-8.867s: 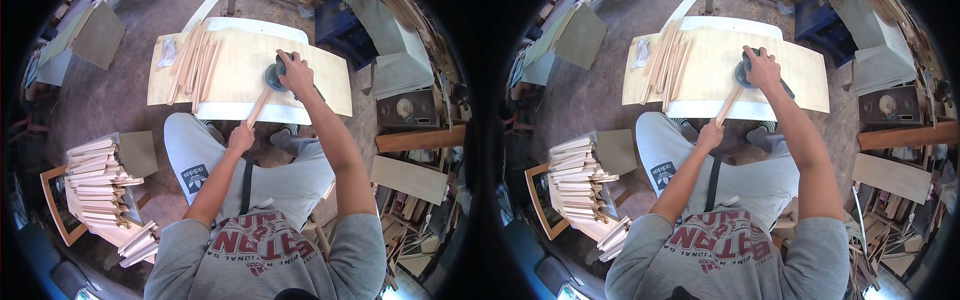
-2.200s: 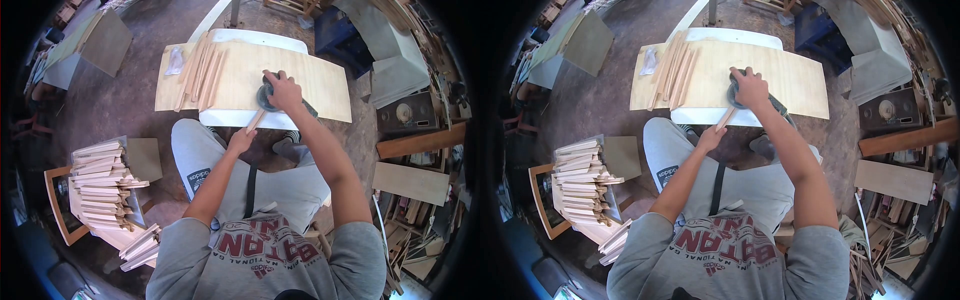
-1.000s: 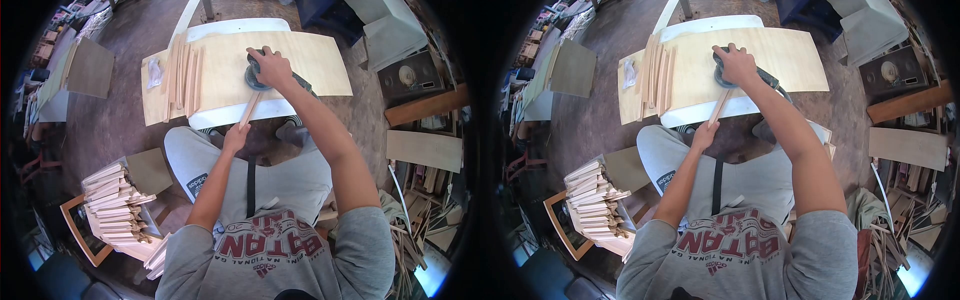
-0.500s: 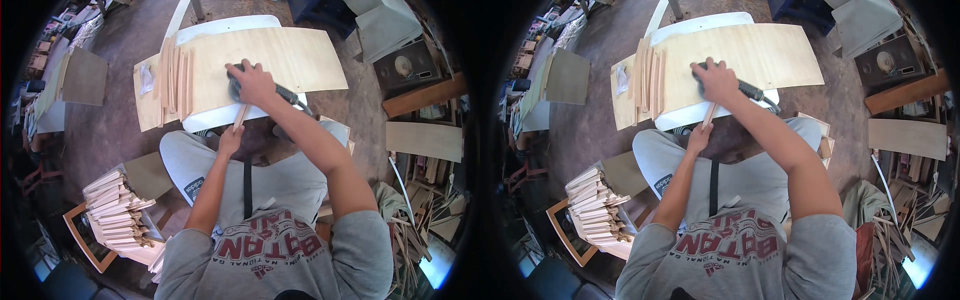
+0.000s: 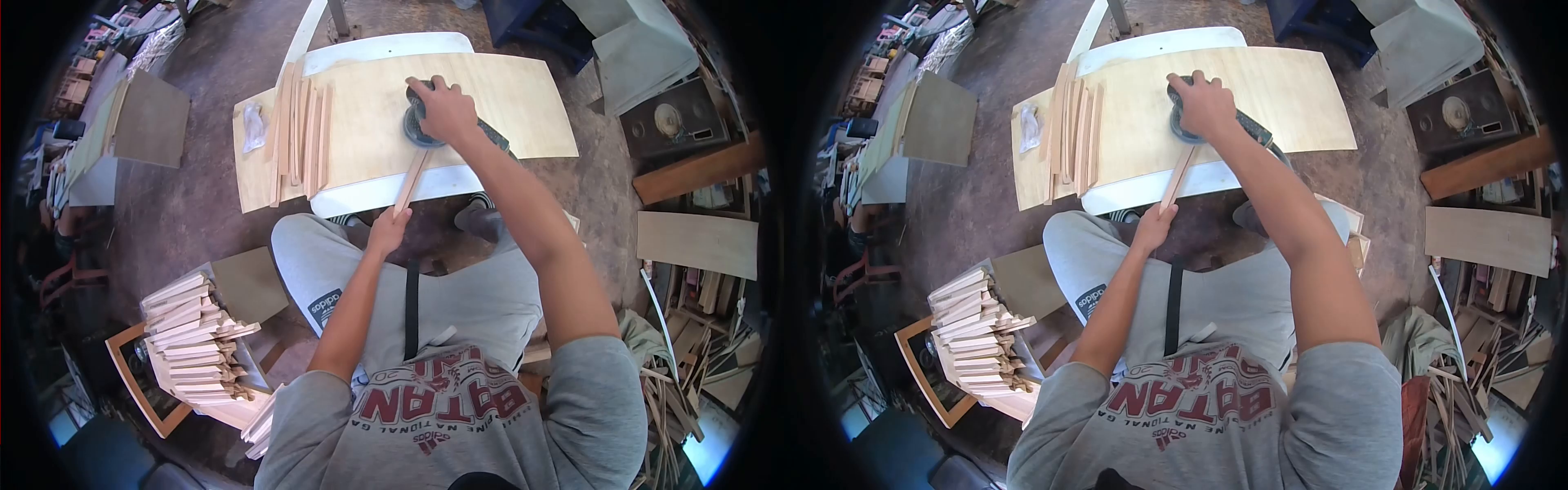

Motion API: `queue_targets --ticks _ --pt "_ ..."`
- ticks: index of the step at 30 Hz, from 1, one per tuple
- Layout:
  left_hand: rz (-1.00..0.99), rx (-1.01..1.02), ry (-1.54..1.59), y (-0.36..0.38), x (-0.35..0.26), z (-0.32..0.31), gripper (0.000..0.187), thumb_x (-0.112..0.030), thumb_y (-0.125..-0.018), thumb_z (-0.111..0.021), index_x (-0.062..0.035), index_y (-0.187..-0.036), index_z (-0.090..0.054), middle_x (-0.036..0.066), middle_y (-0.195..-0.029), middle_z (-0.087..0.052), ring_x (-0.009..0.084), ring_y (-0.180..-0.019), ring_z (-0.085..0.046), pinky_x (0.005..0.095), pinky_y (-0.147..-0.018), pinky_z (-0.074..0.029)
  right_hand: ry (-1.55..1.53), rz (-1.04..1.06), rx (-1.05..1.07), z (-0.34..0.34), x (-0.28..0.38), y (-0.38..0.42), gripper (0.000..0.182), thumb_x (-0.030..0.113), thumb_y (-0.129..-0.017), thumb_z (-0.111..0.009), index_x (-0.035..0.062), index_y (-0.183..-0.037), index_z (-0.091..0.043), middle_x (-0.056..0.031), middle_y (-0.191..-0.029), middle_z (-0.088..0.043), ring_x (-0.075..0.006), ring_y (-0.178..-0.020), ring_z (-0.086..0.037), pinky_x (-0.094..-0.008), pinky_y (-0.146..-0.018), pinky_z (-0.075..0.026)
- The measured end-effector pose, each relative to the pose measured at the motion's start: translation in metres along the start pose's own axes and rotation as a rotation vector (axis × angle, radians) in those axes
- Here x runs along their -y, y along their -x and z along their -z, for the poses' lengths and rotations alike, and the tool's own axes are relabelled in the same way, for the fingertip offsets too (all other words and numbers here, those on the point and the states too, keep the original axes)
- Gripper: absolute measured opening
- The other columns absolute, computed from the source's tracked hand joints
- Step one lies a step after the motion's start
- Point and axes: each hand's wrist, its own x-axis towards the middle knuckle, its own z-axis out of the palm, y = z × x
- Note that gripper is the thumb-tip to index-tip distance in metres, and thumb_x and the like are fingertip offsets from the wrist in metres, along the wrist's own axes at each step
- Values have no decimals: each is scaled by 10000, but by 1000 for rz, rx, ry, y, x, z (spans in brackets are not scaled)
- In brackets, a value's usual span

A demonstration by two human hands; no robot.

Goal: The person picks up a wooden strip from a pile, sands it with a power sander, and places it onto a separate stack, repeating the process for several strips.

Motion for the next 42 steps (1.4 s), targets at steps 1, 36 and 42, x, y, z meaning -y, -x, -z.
queue_targets --ticks 1,36,42 --pt "8 0 -6 -1 1 -1 541 -529 -1021 -576 -5 -1085 -687 261 -926 -723 466 -949 -693 517 -831 -520 -20 24 6 3 5 8 816 177 -746 -804 377 -1477 -500 -103 -1346 -596 -382 -1078 -681 -479 -800 -626" --pt "-652 -179 -1132 -82 -87 96 233 -215 -980 -625 -145 -1203 -625 89 -1252 -694 318 -1177 -642 494 -985 -507 -70 -465 -58 -7 -124 57 821 179 -748 -779 339 -1496 -483 -135 -1333 -576 -417 -1073 -665 -479 -826 -609" --pt "-86 -111 -26 -33 -43 60 336 -378 -1081 -553 -85 -1242 -592 60 -824 -662 158 -665 -626 346 -597 -529 -90 -419 -52 -4 -109 50 808 185 -758 -775 341 -1496 -485 -129 -1321 -574 -407 -1068 -656 -475 -818 -605"
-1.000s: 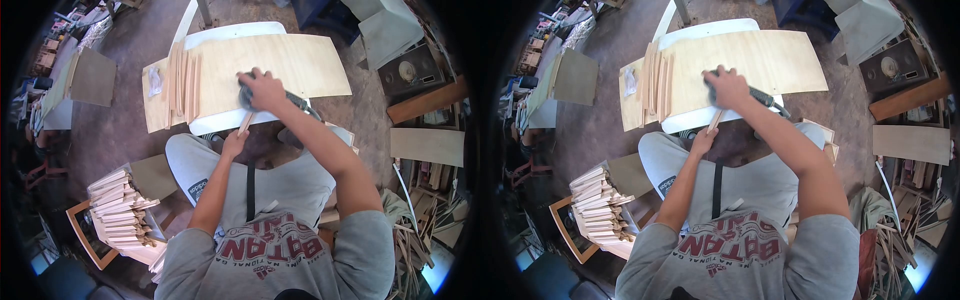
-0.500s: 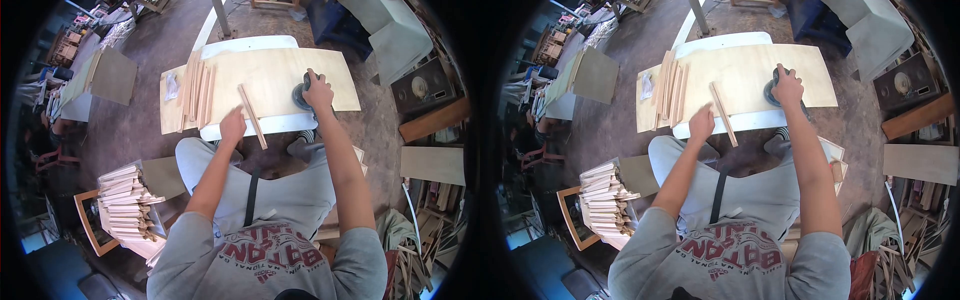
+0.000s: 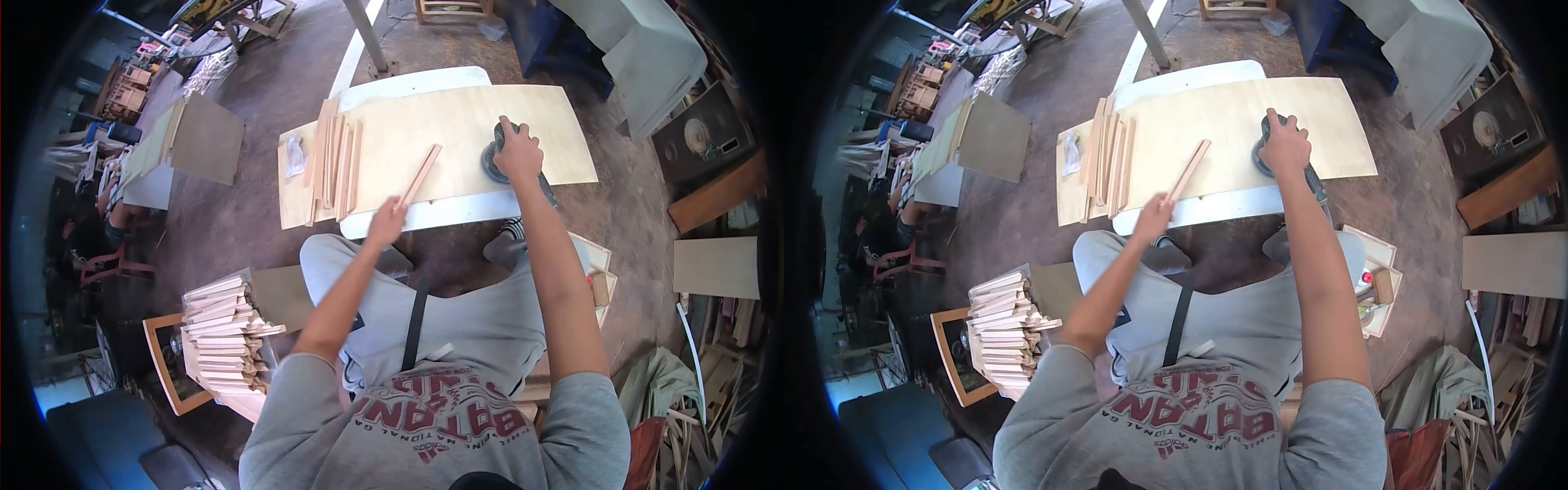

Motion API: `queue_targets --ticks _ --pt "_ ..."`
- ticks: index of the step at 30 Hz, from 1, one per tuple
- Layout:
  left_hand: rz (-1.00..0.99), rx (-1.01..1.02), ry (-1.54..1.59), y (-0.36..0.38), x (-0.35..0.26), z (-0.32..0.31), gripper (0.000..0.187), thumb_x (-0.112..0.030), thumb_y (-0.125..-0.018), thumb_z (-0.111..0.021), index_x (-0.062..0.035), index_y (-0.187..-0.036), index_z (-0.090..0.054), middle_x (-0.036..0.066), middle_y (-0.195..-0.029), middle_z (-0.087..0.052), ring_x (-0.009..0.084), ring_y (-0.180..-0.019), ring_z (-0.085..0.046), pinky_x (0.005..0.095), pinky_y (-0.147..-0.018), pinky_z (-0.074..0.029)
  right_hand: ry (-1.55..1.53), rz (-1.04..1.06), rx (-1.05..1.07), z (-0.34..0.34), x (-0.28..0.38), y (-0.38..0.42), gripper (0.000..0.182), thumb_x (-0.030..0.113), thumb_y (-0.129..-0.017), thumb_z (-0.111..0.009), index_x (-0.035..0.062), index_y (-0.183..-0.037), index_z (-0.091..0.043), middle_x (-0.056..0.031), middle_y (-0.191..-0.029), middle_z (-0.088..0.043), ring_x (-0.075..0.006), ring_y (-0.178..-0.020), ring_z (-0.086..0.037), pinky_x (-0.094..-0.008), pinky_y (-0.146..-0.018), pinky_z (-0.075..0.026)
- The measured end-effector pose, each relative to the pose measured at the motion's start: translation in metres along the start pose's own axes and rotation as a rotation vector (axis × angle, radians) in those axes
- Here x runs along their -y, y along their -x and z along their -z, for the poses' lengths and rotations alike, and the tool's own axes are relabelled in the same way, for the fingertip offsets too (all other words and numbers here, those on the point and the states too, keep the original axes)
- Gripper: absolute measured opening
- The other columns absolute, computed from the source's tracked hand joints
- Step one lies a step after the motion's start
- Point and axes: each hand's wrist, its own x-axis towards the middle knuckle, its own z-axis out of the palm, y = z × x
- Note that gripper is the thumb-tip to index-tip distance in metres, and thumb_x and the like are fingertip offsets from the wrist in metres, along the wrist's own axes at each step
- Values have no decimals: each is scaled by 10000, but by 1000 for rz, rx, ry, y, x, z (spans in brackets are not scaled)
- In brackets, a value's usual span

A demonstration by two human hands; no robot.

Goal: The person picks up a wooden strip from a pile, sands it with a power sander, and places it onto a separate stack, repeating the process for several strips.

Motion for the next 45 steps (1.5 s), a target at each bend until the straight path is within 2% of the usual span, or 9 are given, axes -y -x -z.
queue_targets --ticks 1,3,6,10,16,22,30,40,45 --pt "171 44 237 16 -4 -13 366 -401 -1083 -546 -71 -1232 -599 42 -797 -641 113 -651 -595 295 -572 -514 -5 25 4 -2 5 4 816 188 -757 -775 346 -1501 -481 -130 -1329 -573 -407 -1072 -655 -475 -821 -605" --pt "277 121 549 26 34 -48 394 -441 -1087 -537 -56 -1135 -605 10 -772 -619 94 -603 -557 242 -532 -480 -24 84 13 -3 11 13 832 194 -754 -775 356 -1512 -473 -133 -1349 -568 -410 -1081 -654 -476 -830 -605" --pt "383 66 577 55 29 -73 402 -476 -1092 -517 -84 -1033 -586 3 -741 -579 99 -567 -524 254 -498 -455 -93 174 29 -4 33 34 876 193 -728 -785 377 -1523 -465 -140 -1398 -554 -423 -1094 -652 -486 -856 -604" --pt "363 129 722 49 39 -76 436 -502 -1077 -527 -84 -955 -548 -10 -687 -508 110 -528 -506 285 -452 -434 -173 354 84 -4 67 72 898 222 -708 -834 378 -1515 -471 -133 -1419 -554 -409 -1113 -655 -502 -855 -606" --pt "312 150 608 50 38 -71 260 -274 -985 -712 -86 -930 -540 -9 -667 -498 113 -495 -481 297 -415 -393 -109 420 137 -4 119 105 923 236 -704 -880 395 -1509 -458 -125 -1412 -552 -380 -1102 -669 -492 -799 -626" --pt "334 208 670 47 36 -68 175 -96 -887 -716 -99 -920 -544 5 -642 -492 122 -464 -461 302 -394 -366 -71 440 90 -7 136 82 904 167 -669 -837 365 -1477 -483 -134 -1355 -564 -387 -1027 -671 -482 -756 -619" --pt "342 257 710 45 34 -72 176 -74 -877 -700 -97 -913 -530 8 -651 -491 116 -464 -456 293 -399 -353 31 380 100 -3 152 34 899 214 -698 -840 387 -1503 -479 -123 -1379 -595 -381 -1080 -682 -498 -837 -613" --pt "362 236 767 43 33 -81 183 -38 -868 -688 -90 -935 -525 12 -651 -498 120 -464 -470 302 -393 -363 13 487 197 12 137 105 924 208 -703 -894 388 -1502 -467 -119 -1411 -557 -377 -1131 -656 -507 -826 -617" --pt "359 230 748 44 36 -84 188 -34 -862 -690 -90 -932 -525 9 -649 -496 119 -464 -465 299 -392 -362 -4 454 124 -1 132 81 898 216 -700 -868 381 -1493 -478 -121 -1383 -569 -377 -1100 -668 -495 -800 -619"
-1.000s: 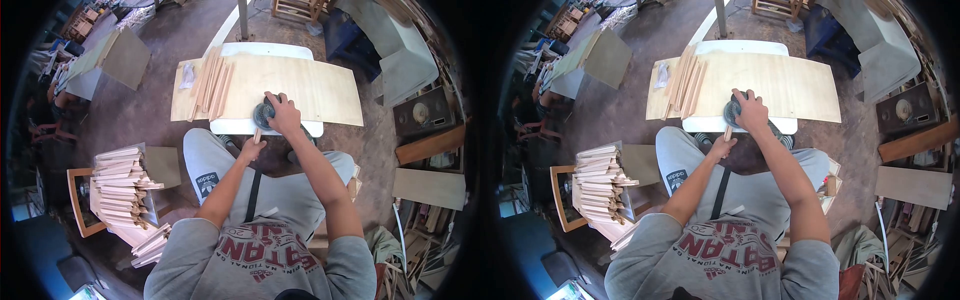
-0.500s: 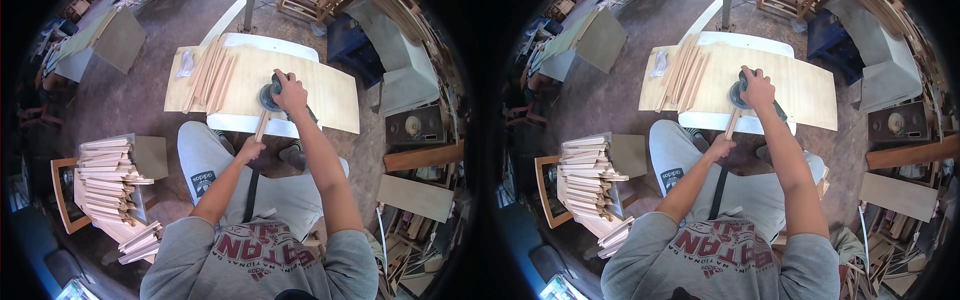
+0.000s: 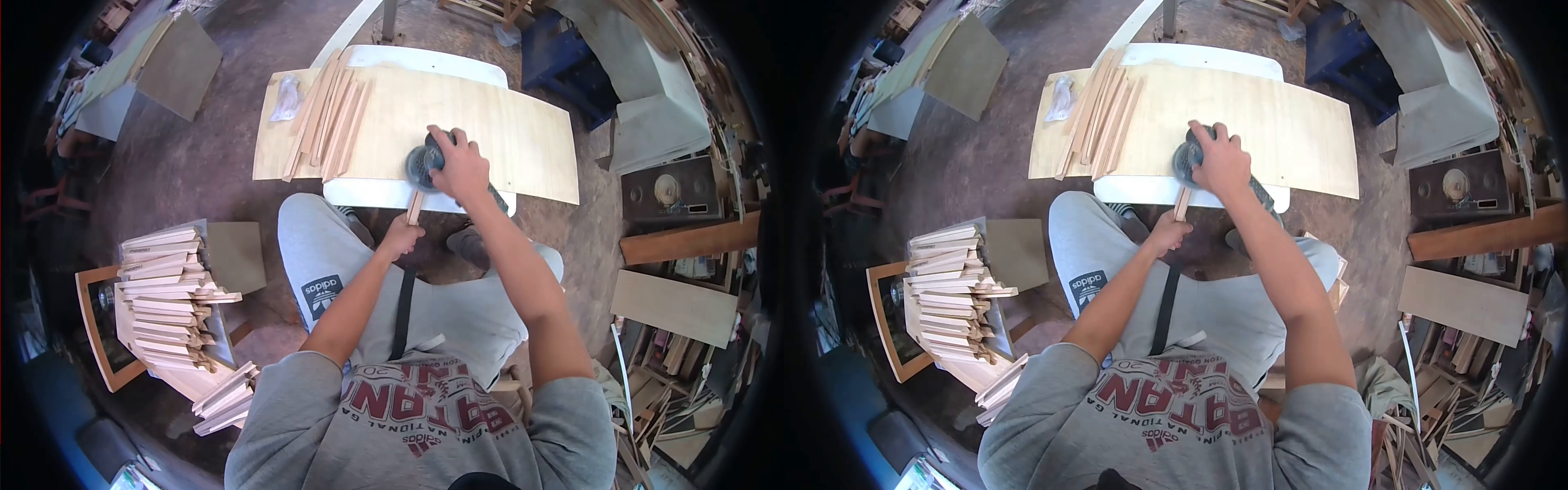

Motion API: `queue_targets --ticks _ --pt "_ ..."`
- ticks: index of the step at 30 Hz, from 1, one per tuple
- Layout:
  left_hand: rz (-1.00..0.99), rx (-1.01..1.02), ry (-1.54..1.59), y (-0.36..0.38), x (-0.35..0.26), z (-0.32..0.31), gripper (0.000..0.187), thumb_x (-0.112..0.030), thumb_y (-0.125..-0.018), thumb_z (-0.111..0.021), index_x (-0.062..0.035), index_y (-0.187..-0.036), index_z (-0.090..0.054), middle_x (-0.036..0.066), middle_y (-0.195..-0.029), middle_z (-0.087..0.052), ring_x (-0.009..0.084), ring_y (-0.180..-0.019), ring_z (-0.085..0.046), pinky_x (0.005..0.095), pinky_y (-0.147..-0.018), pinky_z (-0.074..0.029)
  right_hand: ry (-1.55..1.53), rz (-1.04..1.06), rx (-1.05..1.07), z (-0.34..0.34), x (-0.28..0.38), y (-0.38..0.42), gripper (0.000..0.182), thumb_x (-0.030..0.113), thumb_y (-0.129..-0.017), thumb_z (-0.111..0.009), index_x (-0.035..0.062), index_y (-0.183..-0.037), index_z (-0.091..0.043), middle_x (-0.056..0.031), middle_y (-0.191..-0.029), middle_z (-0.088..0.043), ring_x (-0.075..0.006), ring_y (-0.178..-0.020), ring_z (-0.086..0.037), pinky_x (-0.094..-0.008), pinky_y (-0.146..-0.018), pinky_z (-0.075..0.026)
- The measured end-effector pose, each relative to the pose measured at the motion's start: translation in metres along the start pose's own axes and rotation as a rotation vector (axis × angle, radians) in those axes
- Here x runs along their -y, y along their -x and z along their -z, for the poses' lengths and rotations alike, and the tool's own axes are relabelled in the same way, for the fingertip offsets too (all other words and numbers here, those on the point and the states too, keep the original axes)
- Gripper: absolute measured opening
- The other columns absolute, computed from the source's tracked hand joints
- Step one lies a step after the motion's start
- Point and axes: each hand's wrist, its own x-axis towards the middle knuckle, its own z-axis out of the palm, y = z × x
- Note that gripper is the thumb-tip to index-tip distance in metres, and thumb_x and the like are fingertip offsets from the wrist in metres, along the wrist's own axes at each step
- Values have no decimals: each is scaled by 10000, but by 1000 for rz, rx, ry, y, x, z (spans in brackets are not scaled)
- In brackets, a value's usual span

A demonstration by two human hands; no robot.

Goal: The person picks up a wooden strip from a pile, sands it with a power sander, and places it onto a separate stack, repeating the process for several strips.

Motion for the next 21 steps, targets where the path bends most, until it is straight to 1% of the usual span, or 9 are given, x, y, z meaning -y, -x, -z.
queue_targets --ticks 3,6,8,10,12,14,17,21 --pt "11 6 -26 3 -6 1 186 -42 -858 -693 -89 -934 -529 9 -647 -496 120 -459 -459 298 -392 -362 18 -29 -61 2 -15 -32 856 171 -693 -801 367 -1473 -508 -122 -1322 -592 -385 -1043 -681 -483 -776 -619" --pt "16 -3 -44 3 -11 0 188 -51 -855 -694 -88 -939 -531 12 -650 -499 122 -461 -457 299 -394 -364 22 -51 -52 4 -22 -44 851 160 -694 -794 366 -1470 -511 -122 -1319 -595 -388 -1027 -683 -484 -776 -619" --pt "22 -1 -39 1 -11 0 189 -52 -855 -693 -88 -945 -531 14 -658 -503 121 -467 -461 297 -397 -368 13 -17 -41 1 -21 -30 863 194 -697 -826 371 -1478 -503 -122 -1349 -582 -385 -1061 -673 -487 -786 -617" --pt "33 11 -24 0 -10 2 188 -49 -858 -689 -86 -952 -530 15 -670 -508 117 -477 -467 294 -401 -372 -3 18 -6 4 -8 0 894 218 -703 -865 380 -1495 -484 -121 -1379 -575 -376 -1104 -667 -499 -810 -614" --pt "7 19 1 -2 -6 3 186 -46 -862 -685 -84 -957 -529 12 -681 -511 111 -485 -473 290 -402 -373 -5 79 47 8 6 30 898 212 -706 -876 382 -1496 -482 -118 -1403 -556 -366 -1119 -654 -489 -809 -620" --pt "-3 17 14 -1 0 0 185 -41 -864 -682 -83 -959 -528 10 -688 -512 106 -490 -474 288 -402 -371 -17 118 53 8 13 38 894 201 -699 -878 377 -1486 -492 -116 -1396 -556 -359 -1102 -652 -476 -788 -625" --pt "-7 15 -13 3 -5 -1 184 -31 -864 -676 -86 -948 -523 6 -678 -504 102 -479 -465 291 -394 -361 -26 125 -19 2 7 17 885 200 -694 -875 379 -1477 -501 -107 -1366 -579 -356 -1067 -669 -478 -777 -626" --pt "18 21 -21 9 -13 1 184 -24 -860 -676 -91 -929 -520 4 -651 -492 106 -458 -453 293 -389 -355 24 80 -35 1 -16 -35 882 203 -706 -849 386 -1489 -487 -114 -1362 -572 -374 -1080 -668 -475 -787 -626"
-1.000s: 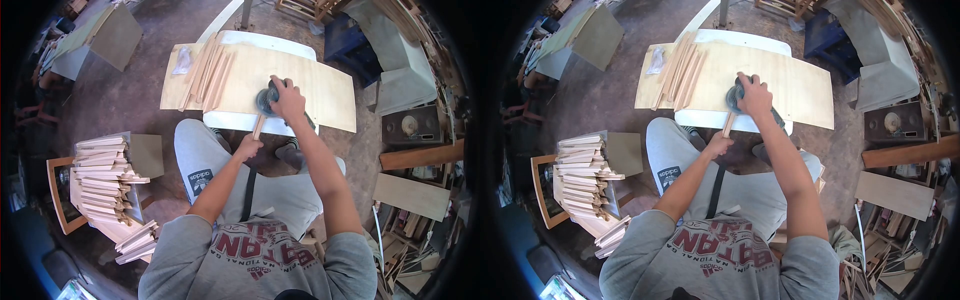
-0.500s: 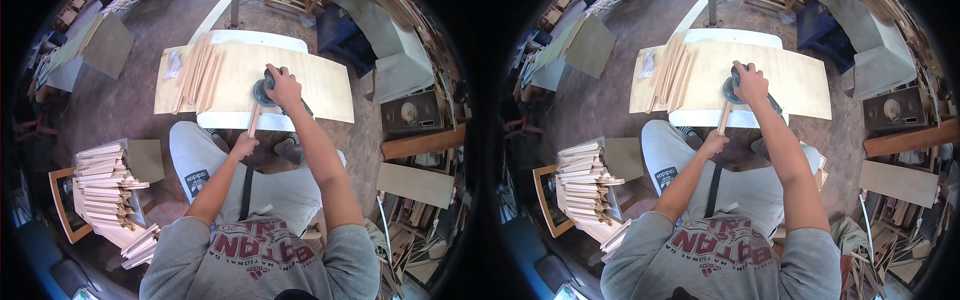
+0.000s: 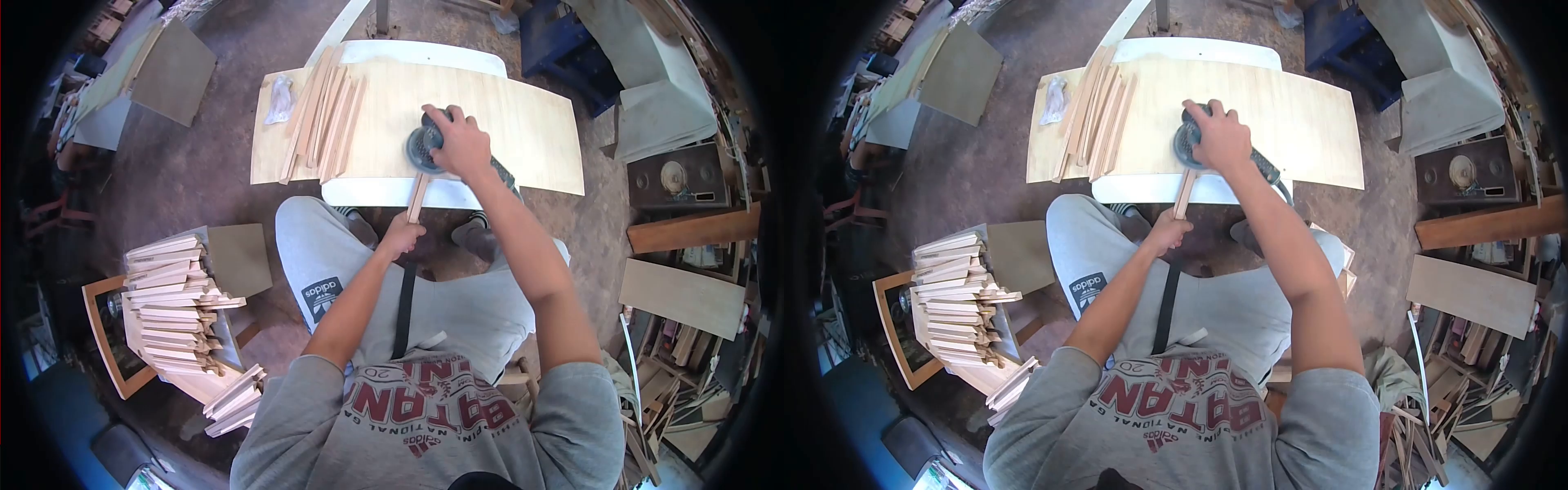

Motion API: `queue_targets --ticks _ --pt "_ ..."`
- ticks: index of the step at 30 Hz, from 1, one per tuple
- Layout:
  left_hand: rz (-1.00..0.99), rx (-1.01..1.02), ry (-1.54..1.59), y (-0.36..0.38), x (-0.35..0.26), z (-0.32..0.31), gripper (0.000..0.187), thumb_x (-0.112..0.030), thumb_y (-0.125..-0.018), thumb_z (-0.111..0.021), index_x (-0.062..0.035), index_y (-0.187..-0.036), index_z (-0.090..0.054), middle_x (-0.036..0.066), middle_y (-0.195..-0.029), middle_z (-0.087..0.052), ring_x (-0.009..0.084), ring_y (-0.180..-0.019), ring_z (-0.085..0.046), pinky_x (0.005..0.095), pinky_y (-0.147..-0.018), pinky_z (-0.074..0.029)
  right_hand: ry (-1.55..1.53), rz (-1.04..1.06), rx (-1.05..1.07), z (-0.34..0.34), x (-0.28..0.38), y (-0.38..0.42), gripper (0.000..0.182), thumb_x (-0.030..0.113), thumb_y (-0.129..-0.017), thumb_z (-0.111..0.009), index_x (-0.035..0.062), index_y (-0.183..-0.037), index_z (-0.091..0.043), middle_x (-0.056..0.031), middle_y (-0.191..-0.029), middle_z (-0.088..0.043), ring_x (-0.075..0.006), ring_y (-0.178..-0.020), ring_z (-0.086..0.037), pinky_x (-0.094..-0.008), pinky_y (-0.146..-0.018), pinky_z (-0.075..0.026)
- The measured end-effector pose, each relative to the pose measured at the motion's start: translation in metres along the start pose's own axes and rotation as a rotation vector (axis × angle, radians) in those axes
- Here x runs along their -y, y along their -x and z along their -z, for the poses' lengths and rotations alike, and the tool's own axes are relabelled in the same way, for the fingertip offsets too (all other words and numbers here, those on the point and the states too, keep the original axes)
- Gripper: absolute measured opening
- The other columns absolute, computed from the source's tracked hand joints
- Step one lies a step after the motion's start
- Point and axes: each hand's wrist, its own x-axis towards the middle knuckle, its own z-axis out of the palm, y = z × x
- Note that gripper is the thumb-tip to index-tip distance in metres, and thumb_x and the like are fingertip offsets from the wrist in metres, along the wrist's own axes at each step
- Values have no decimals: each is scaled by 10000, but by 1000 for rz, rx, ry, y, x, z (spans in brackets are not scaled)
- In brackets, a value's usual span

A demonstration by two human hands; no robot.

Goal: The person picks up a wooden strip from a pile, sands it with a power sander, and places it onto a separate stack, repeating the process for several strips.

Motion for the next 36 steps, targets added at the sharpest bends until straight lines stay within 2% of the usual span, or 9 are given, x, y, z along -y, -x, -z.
queue_targets --ticks 6,14,17,21,24,27,31,34,36 --pt "-2 4 19 -1 -4 -1 190 -13 -857 -681 -92 -919 -519 5 -644 -490 110 -451 -448 295 -387 -352 -30 -76 21 4 -18 -14 841 215 -717 -839 385 -1472 -510 -117 -1394 -569 -382 -1110 -668 -484 -816 -619" --pt "24 -30 48 -1 -1 -1 188 -1 -867 -678 -89 -933 -525 9 -663 -504 114 -455 -462 295 -392 -352 -104 29 96 8 27 88 878 207 -700 -883 378 -1476 -508 -116 -1396 -548 -356 -1133 -638 -492 -783 -618" --pt "-22 -29 46 -5 6 0 194 -6 -860 -681 -91 -937 -524 11 -659 -505 116 -456 -466 299 -391 -353 -117 45 26 3 23 76 872 168 -714 -858 363 -1483 -496 -127 -1385 -547 -372 -1101 -639 -491 -758 -619" --pt "-2 -44 -60 1 -1 4 181 -15 -851 -677 -90 -914 -525 16 -652 -505 122 -454 -467 304 -392 -358 -78 -9 -38 -5 -3 14 856 192 -695 -838 382 -1463 -512 -106 -1350 -588 -378 -1063 -675 -487 -790 -618" --pt "6 -58 -60 6 -2 6 169 -21 -845 -675 -88 -894 -528 21 -651 -510 125 -453 -467 305 -391 -360 -22 -101 -25 -2 -18 -28 828 193 -713 -793 383 -1467 -511 -109 -1343 -599 -380 -1080 -678 -485 -810 -615" --pt "0 -56 -60 6 -2 13 169 -28 -844 -684 -89 -869 -529 22 -646 -512 128 -456 -473 305 -393 -364 -40 -127 21 3 -21 -36 807 198 -733 -766 387 -1474 -509 -107 -1337 -606 -383 -1080 -680 -486 -822 -612" --pt "3 -56 -32 2 2 13 186 -24 -843 -705 -87 -855 -530 21 -634 -510 130 -460 -480 304 -401 -368 -49 16 14 0 -5 12 843 183 -713 -821 378 -1473 -512 -107 -1366 -575 -377 -1071 -667 -495 -812 -612" --pt "-10 -61 -14 -2 8 12 172 -23 -837 -699 -84 -873 -542 26 -650 -517 133 -462 -478 305 -392 -361 -106 37 61 5 16 65 930 204 -678 -898 387 -1491 -486 -100 -1414 -549 -350 -1135 -646 -512 -827 -609" --pt "-24 -58 -10 -6 8 14 167 -27 -835 -698 -83 -883 -549 29 -656 -520 136 -461 -479 306 -385 -356 -131 55 95 9 21 84 933 200 -680 -895 377 -1499 -485 -107 -1416 -550 -359 -1143 -643 -513 -845 -605"
